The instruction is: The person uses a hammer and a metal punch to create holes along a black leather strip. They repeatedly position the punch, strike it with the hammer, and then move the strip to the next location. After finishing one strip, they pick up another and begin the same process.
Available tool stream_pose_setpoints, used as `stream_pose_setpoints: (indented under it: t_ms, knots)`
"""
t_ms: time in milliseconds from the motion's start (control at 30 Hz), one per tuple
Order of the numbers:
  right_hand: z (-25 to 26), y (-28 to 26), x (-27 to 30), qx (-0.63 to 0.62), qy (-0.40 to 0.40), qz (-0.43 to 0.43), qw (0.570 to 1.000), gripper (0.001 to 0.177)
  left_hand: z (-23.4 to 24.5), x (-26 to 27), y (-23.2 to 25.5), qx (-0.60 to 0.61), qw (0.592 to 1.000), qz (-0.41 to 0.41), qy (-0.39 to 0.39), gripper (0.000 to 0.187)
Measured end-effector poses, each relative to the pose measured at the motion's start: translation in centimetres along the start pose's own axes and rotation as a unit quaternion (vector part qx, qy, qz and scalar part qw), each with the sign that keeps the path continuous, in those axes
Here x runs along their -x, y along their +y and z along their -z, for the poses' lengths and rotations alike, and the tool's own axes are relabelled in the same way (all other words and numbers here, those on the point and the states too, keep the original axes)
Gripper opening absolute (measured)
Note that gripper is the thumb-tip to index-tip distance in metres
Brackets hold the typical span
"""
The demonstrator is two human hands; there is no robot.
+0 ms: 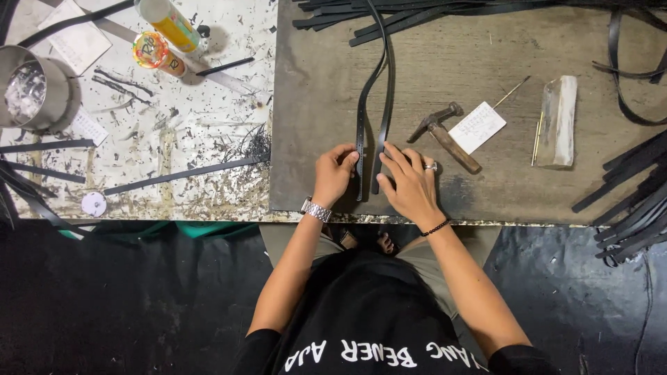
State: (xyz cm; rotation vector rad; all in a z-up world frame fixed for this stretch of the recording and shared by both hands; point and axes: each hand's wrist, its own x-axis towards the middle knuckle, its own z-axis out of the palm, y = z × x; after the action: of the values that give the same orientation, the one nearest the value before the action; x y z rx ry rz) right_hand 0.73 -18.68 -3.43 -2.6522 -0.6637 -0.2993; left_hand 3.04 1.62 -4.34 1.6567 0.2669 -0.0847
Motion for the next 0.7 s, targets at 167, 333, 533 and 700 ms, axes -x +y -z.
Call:
stream_pose_setpoints:
  t_ms: [167, 333, 533, 700]
  knots:
    - [0.0, -0.5, 1.1, -0.010, -0.020, 0.015, 1.000, 0.046, -0.1, 0.8, 0.8, -0.007, 0.999, -0.010, -0.034, 0.023]
    - [0.2, -0.1, 1.7, -0.034, -0.041, 0.039, 0.998, 0.039, -0.9, 0.7, 0.1, -0.076, 0.995, -0.037, -0.052, 0.027]
    - [1.1, 0.2, 2.0, -0.096, -0.068, 0.032, 0.992, 0.063, -1.5, 0.4, 0.1, -0.151, 0.984, -0.073, -0.053, 0.027]
    - [1.1, 0.4, 1.9, -0.117, -0.068, 0.035, 0.990, 0.064, -1.8, 0.5, 0.6, -0.207, 0.972, -0.104, -0.047, 0.028]
